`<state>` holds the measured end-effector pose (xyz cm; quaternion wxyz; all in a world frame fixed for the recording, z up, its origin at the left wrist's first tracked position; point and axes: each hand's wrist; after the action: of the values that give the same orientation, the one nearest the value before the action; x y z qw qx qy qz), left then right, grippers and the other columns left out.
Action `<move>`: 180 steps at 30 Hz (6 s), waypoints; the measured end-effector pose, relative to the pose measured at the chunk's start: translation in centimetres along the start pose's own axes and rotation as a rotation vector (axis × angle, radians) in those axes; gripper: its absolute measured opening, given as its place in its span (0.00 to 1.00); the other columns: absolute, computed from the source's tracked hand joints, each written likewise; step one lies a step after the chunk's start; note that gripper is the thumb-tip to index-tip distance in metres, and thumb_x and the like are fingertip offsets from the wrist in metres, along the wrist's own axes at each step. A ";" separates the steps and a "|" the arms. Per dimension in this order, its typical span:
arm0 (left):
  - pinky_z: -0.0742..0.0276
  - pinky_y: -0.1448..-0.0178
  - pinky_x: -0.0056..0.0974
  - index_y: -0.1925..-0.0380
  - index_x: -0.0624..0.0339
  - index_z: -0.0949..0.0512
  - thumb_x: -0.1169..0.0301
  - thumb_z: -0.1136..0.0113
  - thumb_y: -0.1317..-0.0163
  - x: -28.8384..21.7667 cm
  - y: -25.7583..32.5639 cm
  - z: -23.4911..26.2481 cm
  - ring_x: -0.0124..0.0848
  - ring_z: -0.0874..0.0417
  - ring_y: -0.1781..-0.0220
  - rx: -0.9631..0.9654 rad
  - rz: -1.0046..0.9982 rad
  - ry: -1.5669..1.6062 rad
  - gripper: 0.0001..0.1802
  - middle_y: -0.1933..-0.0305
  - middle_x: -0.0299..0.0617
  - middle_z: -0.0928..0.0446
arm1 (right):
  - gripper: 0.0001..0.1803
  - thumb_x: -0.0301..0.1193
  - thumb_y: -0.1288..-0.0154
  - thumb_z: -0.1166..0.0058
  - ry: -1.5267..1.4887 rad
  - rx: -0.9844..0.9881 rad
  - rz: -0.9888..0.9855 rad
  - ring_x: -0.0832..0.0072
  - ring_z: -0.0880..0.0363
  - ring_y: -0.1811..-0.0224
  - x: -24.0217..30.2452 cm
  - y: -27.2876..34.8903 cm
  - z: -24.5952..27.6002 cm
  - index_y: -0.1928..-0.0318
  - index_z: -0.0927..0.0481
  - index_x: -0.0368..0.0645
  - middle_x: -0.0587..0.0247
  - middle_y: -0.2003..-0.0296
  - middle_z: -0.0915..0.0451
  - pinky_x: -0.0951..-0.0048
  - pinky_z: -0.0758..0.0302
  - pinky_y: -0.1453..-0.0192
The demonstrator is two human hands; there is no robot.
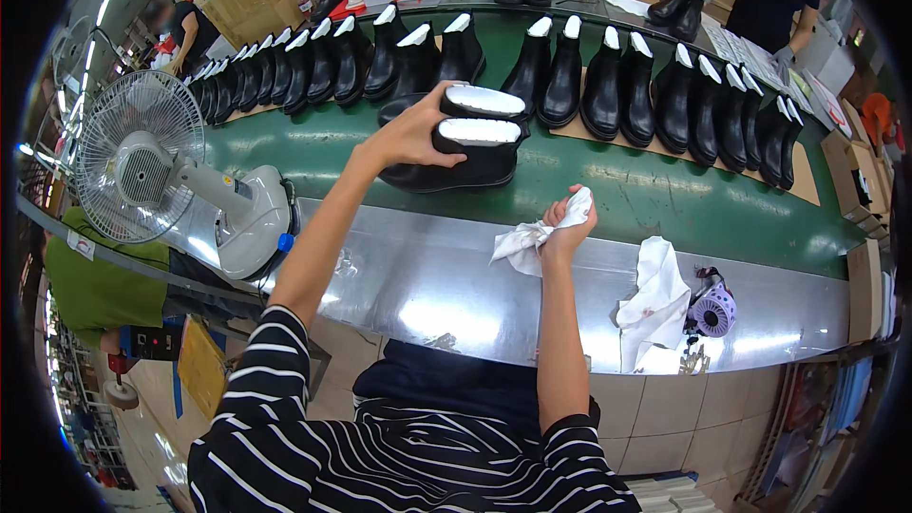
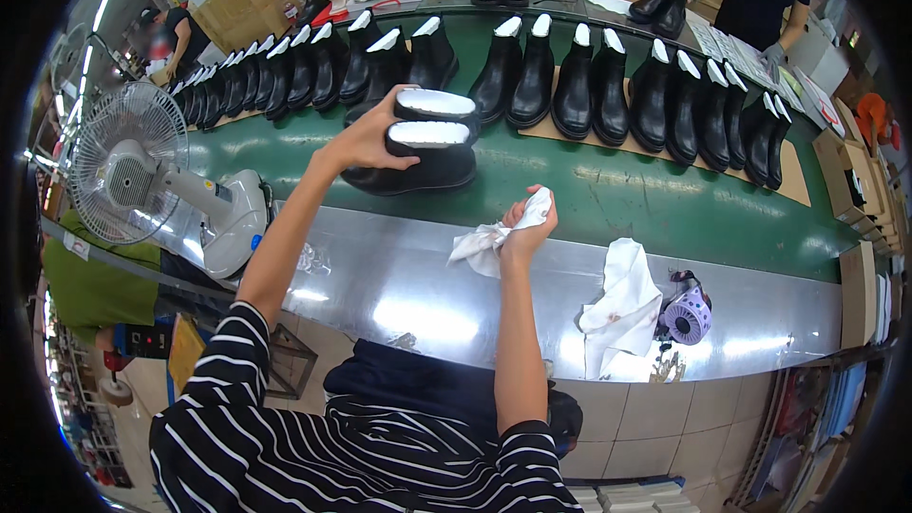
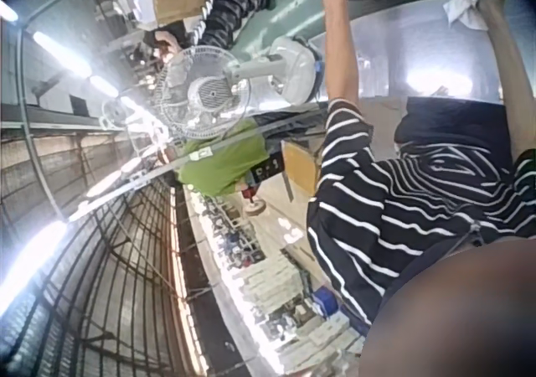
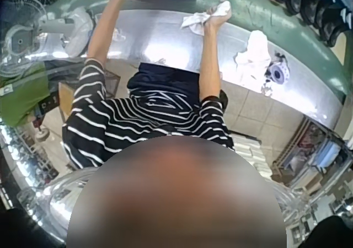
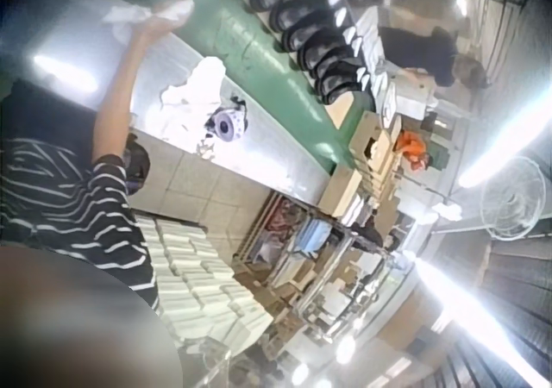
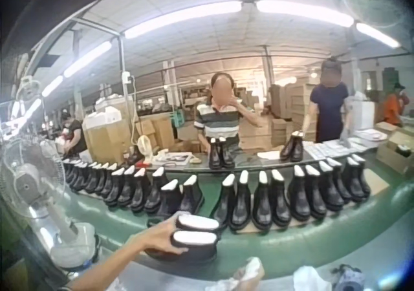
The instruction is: Cleaning and inspecting black leather boots on a manufacturing line.
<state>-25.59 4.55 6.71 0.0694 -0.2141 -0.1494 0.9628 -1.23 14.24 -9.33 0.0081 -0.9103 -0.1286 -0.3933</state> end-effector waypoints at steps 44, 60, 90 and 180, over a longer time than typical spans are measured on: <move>0.35 0.37 0.62 0.57 0.57 0.14 0.43 0.24 0.57 20.1 -14.9 -5.7 0.56 0.36 0.34 -0.540 0.951 -0.361 0.34 0.35 0.53 0.41 | 0.13 0.36 0.21 0.65 0.038 -0.019 -0.031 0.85 0.52 0.88 0.7 -0.3 -1.0 0.61 0.32 0.41 0.74 0.87 0.45 0.77 0.54 0.83; 0.27 0.45 0.40 0.57 0.76 0.23 0.53 0.25 0.45 14.5 -3.0 6.7 0.43 0.23 0.53 -1.222 0.274 -0.246 0.33 0.52 0.50 0.27 | 0.07 0.30 0.24 0.60 0.007 0.115 -0.050 0.87 0.47 0.84 -0.7 0.3 -0.7 0.60 0.29 0.44 0.77 0.83 0.42 0.79 0.53 0.80; 0.37 0.28 0.53 0.36 0.53 0.28 0.45 0.19 0.64 19.4 -0.2 -2.9 0.60 0.39 0.31 -0.556 0.865 -0.387 0.53 0.29 0.65 0.45 | 0.07 0.29 0.24 0.61 0.048 0.023 -0.062 0.87 0.48 0.86 -0.3 0.1 -0.9 0.60 0.30 0.42 0.75 0.85 0.43 0.79 0.54 0.82; 0.48 0.22 0.51 0.56 0.49 0.21 0.52 0.18 0.60 4.0 -1.4 -1.2 0.53 0.46 0.22 0.155 0.117 0.242 0.31 0.24 0.50 0.46 | 0.12 0.40 0.21 0.59 -0.353 0.182 0.029 0.85 0.52 0.88 4.4 -8.4 6.8 0.53 0.30 0.45 0.74 0.87 0.46 0.77 0.54 0.83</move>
<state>-28.59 7.01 4.50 0.0471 -0.3308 -0.0524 0.9411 4.54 24.19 -11.61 0.0735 -0.9624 -0.1499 -0.2143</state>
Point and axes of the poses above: each hand's wrist, its own y-axis away from the middle knuckle, its own z-axis out of the back of the hand, x = y × z
